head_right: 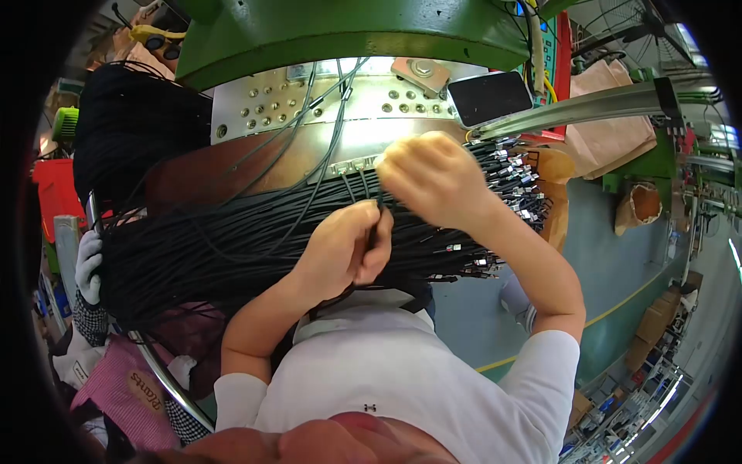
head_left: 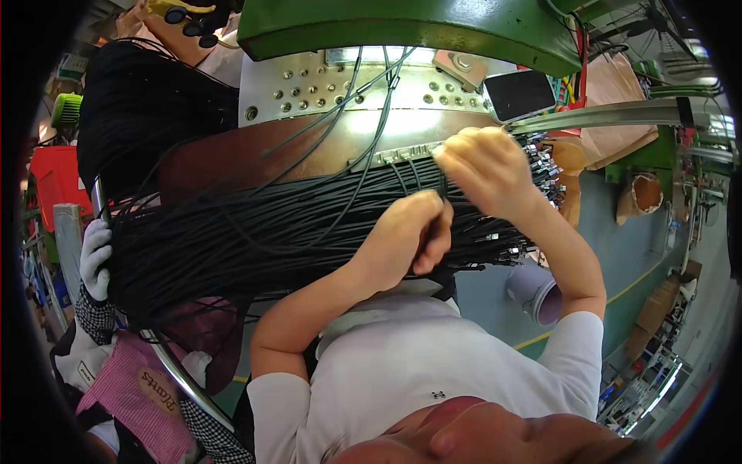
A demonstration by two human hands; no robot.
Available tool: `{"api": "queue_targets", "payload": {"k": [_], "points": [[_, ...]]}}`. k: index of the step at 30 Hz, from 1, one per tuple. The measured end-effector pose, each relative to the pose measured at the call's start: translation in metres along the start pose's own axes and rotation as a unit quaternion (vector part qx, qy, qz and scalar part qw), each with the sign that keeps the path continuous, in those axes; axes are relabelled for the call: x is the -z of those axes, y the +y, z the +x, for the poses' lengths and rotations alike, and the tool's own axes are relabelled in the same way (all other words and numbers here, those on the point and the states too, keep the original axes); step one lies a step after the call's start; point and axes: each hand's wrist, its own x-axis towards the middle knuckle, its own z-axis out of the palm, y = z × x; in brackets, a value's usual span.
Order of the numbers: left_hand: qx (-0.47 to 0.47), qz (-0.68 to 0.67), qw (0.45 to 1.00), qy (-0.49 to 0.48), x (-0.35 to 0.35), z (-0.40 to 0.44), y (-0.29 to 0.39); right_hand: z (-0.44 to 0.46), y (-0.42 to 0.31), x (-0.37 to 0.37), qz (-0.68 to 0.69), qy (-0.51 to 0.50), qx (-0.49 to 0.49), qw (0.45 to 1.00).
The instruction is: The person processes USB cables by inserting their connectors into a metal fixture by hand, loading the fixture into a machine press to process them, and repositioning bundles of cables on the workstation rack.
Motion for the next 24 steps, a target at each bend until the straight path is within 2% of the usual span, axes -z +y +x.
{"api": "queue_targets", "payload": {"k": [2, 3, 4, 6, 12, 14, 16, 17, 18, 20, 21, 22, 23, 24], "points": [[0.016, 0.005, 1.0, -0.025, -0.005, -0.006, 0.003, -0.002, 0.005, -0.004, -0.014, -0.012, 0.018, 1.0], [-0.048, 0.144, 0.988, -0.009, -0.007, -0.011, 0.001, -0.011, 0.011, -0.013, 0.039, -0.023, -0.03, 0.999], [-0.108, 0.281, 0.953, 0.008, -0.01, -0.014, -0.001, -0.021, 0.018, -0.023, 0.093, -0.032, -0.08, 0.992], [-0.215, 0.535, 0.816, 0.037, -0.014, -0.018, -0.003, -0.033, 0.024, -0.036, 0.196, -0.052, -0.18, 0.963], [-0.135, 0.571, 0.81, 0.002, -0.029, -0.003, 0.005, -0.032, 0.023, -0.033, 0.235, -0.141, -0.189, 0.943], [-0.112, 0.59, 0.8, -0.002, -0.024, -0.005, 0.01, -0.034, 0.024, -0.037, 0.17, -0.14, -0.148, 0.964], [-0.256, 0.558, 0.786, 0.075, -0.013, -0.009, 0.023, -0.039, 0.022, -0.039, 0.105, -0.138, -0.111, 0.979], [-0.206, 0.59, 0.77, 0.126, -0.007, -0.014, 0.043, -0.04, 0.021, -0.04, 0.107, -0.137, -0.114, 0.978], [-0.236, 0.618, 0.723, 0.202, 0.008, -0.005, 0.06, -0.039, 0.022, -0.04, 0.113, -0.141, -0.12, 0.976], [-0.252, 0.579, 0.696, 0.34, 0.036, 0.019, 0.099, -0.035, 0.024, -0.041, 0.125, -0.149, -0.13, 0.972], [-0.303, 0.581, 0.675, 0.338, 0.06, 0.035, 0.113, -0.029, 0.031, -0.037, 0.171, -0.182, -0.143, 0.957], [-0.259, 0.446, 0.807, 0.287, 0.078, 0.062, 0.125, -0.023, 0.038, -0.032, 0.215, -0.215, -0.159, 0.939], [-0.206, 0.294, 0.906, 0.225, 0.088, 0.078, 0.128, -0.013, 0.054, -0.023, 0.296, -0.276, -0.181, 0.896], [-0.213, 0.297, 0.902, 0.229, 0.087, 0.083, 0.12, 0.001, 0.069, -0.021, 0.337, -0.244, -0.16, 0.895]]}}
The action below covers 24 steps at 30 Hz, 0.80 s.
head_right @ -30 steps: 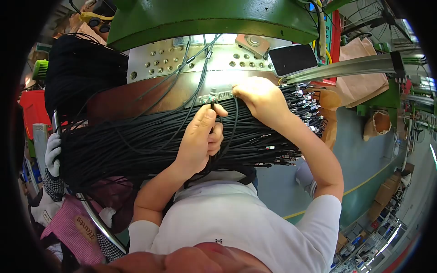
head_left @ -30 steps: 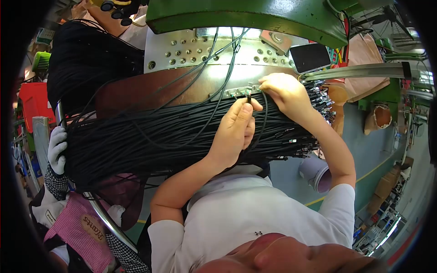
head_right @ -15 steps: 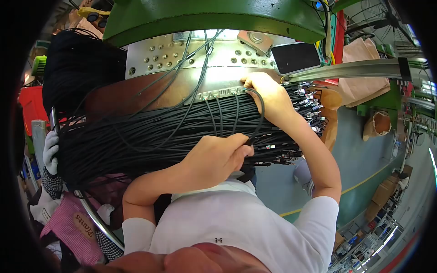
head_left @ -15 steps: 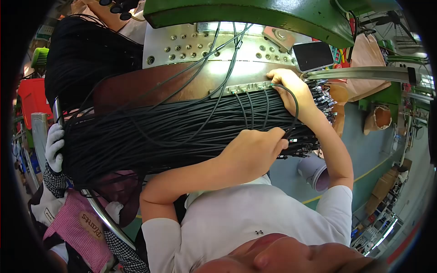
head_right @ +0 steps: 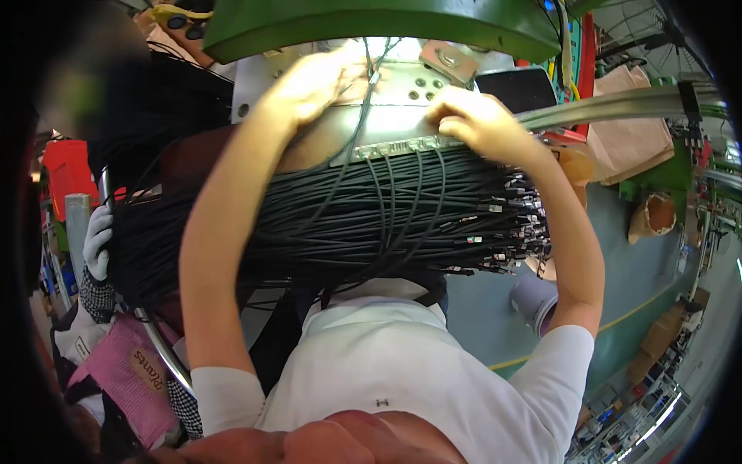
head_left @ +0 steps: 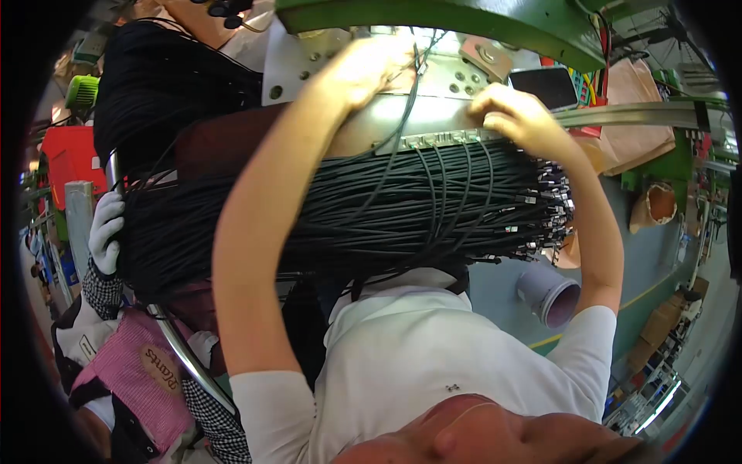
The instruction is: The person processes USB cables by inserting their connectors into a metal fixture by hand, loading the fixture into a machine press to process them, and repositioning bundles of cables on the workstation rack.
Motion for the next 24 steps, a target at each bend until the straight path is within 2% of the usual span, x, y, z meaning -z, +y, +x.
{"api": "queue_targets", "payload": {"k": [1, 2, 3, 4, 5, 7, 9, 11, 12, 13, 14, 15, 17, 18, 19, 20, 22, 24], "points": [[0.02, -0.046, 0.998, -0.027, -0.012, 0.001, -0.003, 0.018, -0.005, 0.01, 0.009, 0.085, -0.131, 0.988], [0.038, -0.091, 0.994, -0.054, -0.026, 0.002, -0.004, 0.037, -0.01, 0.02, 0.039, 0.177, -0.254, 0.95], [0.057, -0.135, 0.986, -0.078, -0.037, 0.004, -0.004, 0.05, 0.001, 0.026, 0.023, 0.231, -0.286, 0.93], [0.073, -0.179, 0.976, -0.099, -0.041, 0.004, -0.001, 0.051, 0.017, 0.025, -0.023, 0.225, -0.275, 0.935], [0.142, -0.218, 0.947, -0.19, -0.034, 0.003, 0.004, 0.052, 0.033, 0.019, -0.06, 0.216, -0.272, 0.936], [0.171, -0.251, 0.923, -0.235, -0.019, -0.001, 0.017, 0.051, 0.054, 0.01, -0.097, 0.192, -0.272, 0.938], [0.114, -0.241, 0.956, -0.123, -0.045, -0.006, 0.005, 0.05, 0.071, 0.006, -0.106, 0.178, -0.283, 0.937], [0.093, -0.294, 0.935, -0.173, -0.039, 0.002, -0.005, 0.06, 0.077, 0.012, -0.092, 0.174, -0.3, 0.934], [0.121, -0.295, 0.93, -0.184, -0.029, -0.015, 0.001, 0.063, 0.078, 0.012, -0.075, 0.173, -0.312, 0.931], [0.141, -0.309, 0.926, -0.163, -0.032, -0.032, 0.01, 0.069, 0.068, 0.012, 0.018, 0.193, -0.315, 0.929], [0.167, -0.328, 0.918, -0.146, -0.039, -0.046, 0.018, 0.077, 0.045, 0.014, 0.113, 0.206, -0.312, 0.921], [0.176, -0.329, 0.923, -0.1, -0.048, -0.063, 0.021, 0.072, -0.024, 0.005, 0.243, 0.221, -0.299, 0.896], [0.166, -0.354, 0.91, -0.139, -0.064, -0.073, -0.007, 0.079, -0.034, -0.019, 0.129, 0.197, -0.085, 0.968], [0.189, -0.355, 0.909, -0.11, -0.069, -0.084, -0.006, 0.084, -0.038, -0.019, 0.133, 0.196, -0.071, 0.969], [0.213, -0.357, 0.906, -0.078, -0.07, -0.099, -0.001, 0.088, -0.041, -0.021, 0.07, 0.174, -0.091, 0.978], [0.182, -0.318, 0.928, -0.064, -0.064, -0.119, 0.006, 0.088, -0.043, -0.021, 0.005, 0.149, -0.111, 0.982], [0.125, -0.305, 0.939, -0.094, -0.048, -0.15, 0.015, 0.089, -0.038, -0.025, -0.124, 0.097, -0.147, 0.976], [0.058, -0.281, 0.939, -0.189, -0.026, -0.197, 0.057, 0.096, 0.012, -0.029, -0.026, 0.146, -0.045, 0.988]]}}
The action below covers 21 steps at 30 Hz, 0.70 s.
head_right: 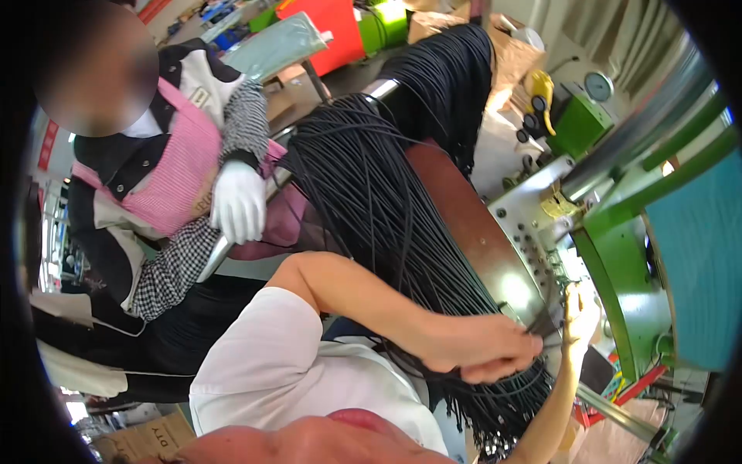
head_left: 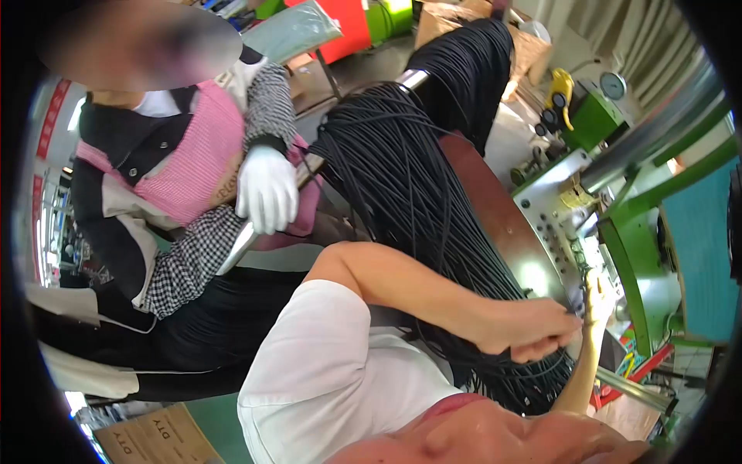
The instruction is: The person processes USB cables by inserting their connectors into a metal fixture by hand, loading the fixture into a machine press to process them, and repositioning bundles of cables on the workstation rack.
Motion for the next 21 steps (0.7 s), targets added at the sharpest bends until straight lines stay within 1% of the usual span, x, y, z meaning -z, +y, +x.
{"api": "queue_targets", "payload": {"k": [1, 2, 3, 4, 5, 7, 8, 9, 10, 11, 12, 13, 14, 15, 16, 17, 18, 19, 20, 21], "points": [[-0.069, 0.067, 0.995, -0.007, -0.006, -0.019, 0.02, -0.005, -0.017, 0.001, 0.009, -0.004, 0.009, 1.0], [-0.244, 0.0, 0.967, 0.074, 0.002, -0.004, 0.039, -0.017, -0.05, 0.011, -0.03, -0.002, -0.014, 0.999], [-0.373, 0.038, 0.917, 0.135, 0.016, 0.003, 0.07, -0.022, -0.058, 0.011, -0.049, -0.004, -0.024, 0.998], [-0.494, 0.095, 0.834, 0.224, 0.031, 0.009, 0.102, -0.027, -0.065, 0.011, -0.069, -0.006, -0.033, 0.997], [-0.577, 0.146, 0.735, 0.325, 0.046, 0.016, 0.133, -0.03, -0.056, 0.005, -0.103, 0.014, 0.037, 0.994], [-0.645, 0.222, 0.626, 0.377, 0.105, 0.047, 0.188, -0.035, -0.03, -0.006, -0.17, 0.063, 0.175, 0.968], [-0.636, 0.269, 0.575, 0.438, 0.143, 0.069, 0.205, -0.041, -0.018, -0.008, -0.203, 0.088, 0.24, 0.945], [-0.562, 0.375, 0.498, 0.543, 0.182, 0.094, 0.211, -0.054, -0.005, -0.007, -0.188, 0.105, 0.218, 0.952], [-0.471, 0.468, 0.405, 0.628, 0.221, 0.116, 0.205, -0.062, 0.009, -0.004, -0.174, 0.123, 0.193, 0.958], [-0.41, 0.471, 0.483, 0.613, 0.232, 0.126, 0.18, -0.068, 0.006, -0.006, -0.176, 0.13, 0.183, 0.959], [-0.34, 0.474, 0.553, 0.595, 0.228, 0.126, 0.156, -0.082, -0.005, -0.004, -0.124, 0.02, 0.156, 0.98], [-0.374, 0.514, 0.587, 0.501, 0.231, 0.121, 0.122, -0.099, -0.016, -0.003, -0.064, -0.087, 0.115, 0.987], [-0.219, 0.468, 0.78, 0.352, 0.202, 0.102, 0.102, -0.099, -0.031, -0.005, -0.041, -0.078, 0.074, 0.993], [-0.037, 0.387, 0.906, 0.168, 0.162, 0.08, 0.092, -0.096, -0.032, -0.009, -0.035, -0.044, 0.106, 0.993], [0.087, 0.401, 0.907, 0.095, 0.126, 0.068, 0.078, -0.093, -0.031, -0.009, -0.028, -0.059, 0.077, 0.995], [0.206, 0.415, 0.886, 0.018, 0.102, 0.06, 0.062, -0.089, -0.028, -0.007, -0.018, -0.071, 0.049, 0.996], [0.234, 0.453, 0.86, -0.011, 0.089, 0.06, 0.039, -0.085, -0.032, -0.001, -0.003, -0.069, 0.058, 0.996], [0.204, 0.47, 0.858, -0.035, 0.082, 0.058, 0.017, -0.084, -0.036, 0.002, -0.01, -0.061, 0.057, 0.996], [0.169, 0.485, 0.856, -0.054, 0.078, 0.059, 0.001, -0.079, -0.057, 0.011, 0.035, -0.063, 0.004, 0.997], [0.181, 0.482, 0.853, -0.087, 0.071, 0.071, -0.014, -0.072, -0.06, 0.015, 0.037, -0.038, -0.021, 0.998]]}}
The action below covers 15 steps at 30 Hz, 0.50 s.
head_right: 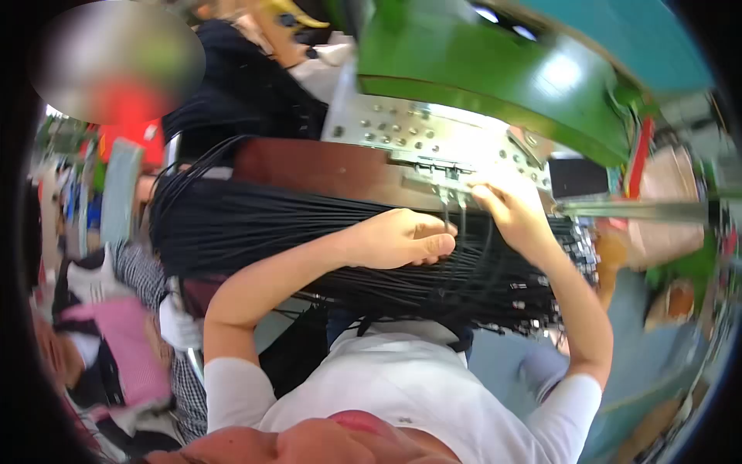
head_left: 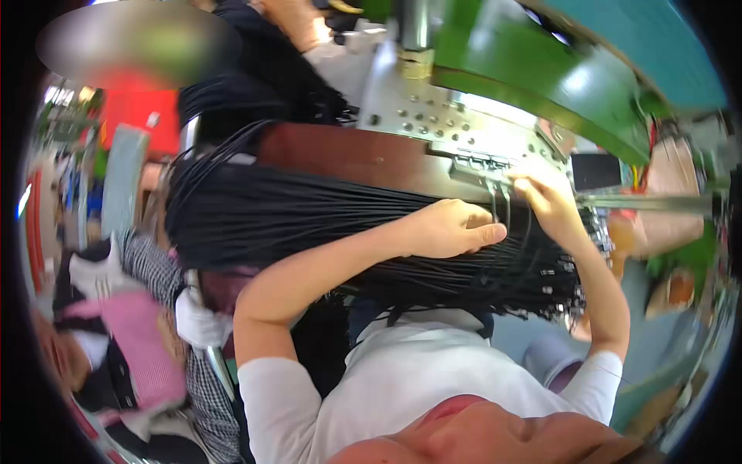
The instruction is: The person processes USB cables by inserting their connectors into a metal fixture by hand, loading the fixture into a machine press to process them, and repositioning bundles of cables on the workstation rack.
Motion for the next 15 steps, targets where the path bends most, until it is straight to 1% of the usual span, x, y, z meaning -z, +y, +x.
{"api": "queue_targets", "payload": {"k": [1, 2, 3, 4, 5, 6, 7, 8, 9, 10, 11, 12, 13, 14, 15], "points": [[-0.024, -0.212, 0.977, 0.028, -0.014, 0.016, 0.002, 0.011, 0.005, 0.001, 0.005, 0.023, -0.023, 0.999], [-0.029, -0.418, 0.906, 0.06, -0.026, 0.026, 0.003, 0.046, 0.026, -0.001, -0.093, 0.143, 0.234, 0.957], [-0.017, -0.471, 0.881, -0.039, -0.004, 0.03, 0.014, 0.07, 0.041, 0.002, -0.036, 0.084, 0.129, 0.987], [0.027, -0.537, 0.84, 0.065, 0.01, 0.045, 0.014, 0.093, 0.05, 0.003, -0.052, 0.083, 0.084, 0.992], [-0.013, -0.558, 0.826, 0.075, 0.032, 0.057, 0.017, 0.116, 0.057, 0.002, -0.112, 0.113, 0.05, 0.986], [-0.054, -0.578, 0.81, 0.083, 0.053, 0.068, 0.02, 0.139, 0.066, 0.006, -0.217, 0.201, 0.037, 0.955], [-0.098, -0.591, 0.796, 0.091, 0.073, 0.079, 0.02, 0.163, 0.076, 0.017, -0.389, 0.371, 0.002, 0.843], [-0.118, -0.594, 0.789, 0.101, 0.083, 0.086, 0.018, 0.188, 0.081, 0.022, -0.494, 0.611, -0.122, 0.607], [-0.134, -0.595, 0.784, 0.113, 0.091, 0.094, 0.016, 0.193, 0.081, 0.023, -0.498, 0.604, -0.128, 0.608], [-0.142, -0.597, 0.78, 0.122, 0.095, 0.1, 0.014, 0.194, 0.084, 0.025, -0.428, 0.683, -0.157, 0.571], [-0.147, -0.594, 0.78, 0.131, 0.096, 0.103, 0.011, 0.175, 0.094, 0.032, -0.427, 0.502, -0.133, 0.74], [-0.15, -0.592, 0.78, 0.141, 0.096, 0.106, 0.008, 0.162, 0.089, 0.03, -0.384, 0.286, -0.125, 0.869], [-0.153, -0.587, 0.78, 0.153, 0.097, 0.109, 0.005, 0.153, 0.087, 0.028, -0.326, 0.157, -0.129, 0.923], [-0.154, -0.582, 0.782, 0.161, 0.098, 0.11, 0.003, 0.144, 0.084, 0.025, -0.291, 0.092, -0.132, 0.943], [-0.154, -0.57, 0.787, 0.177, 0.099, 0.11, 0.001, 0.134, 0.08, 0.02, -0.273, 0.063, -0.131, 0.951]]}}
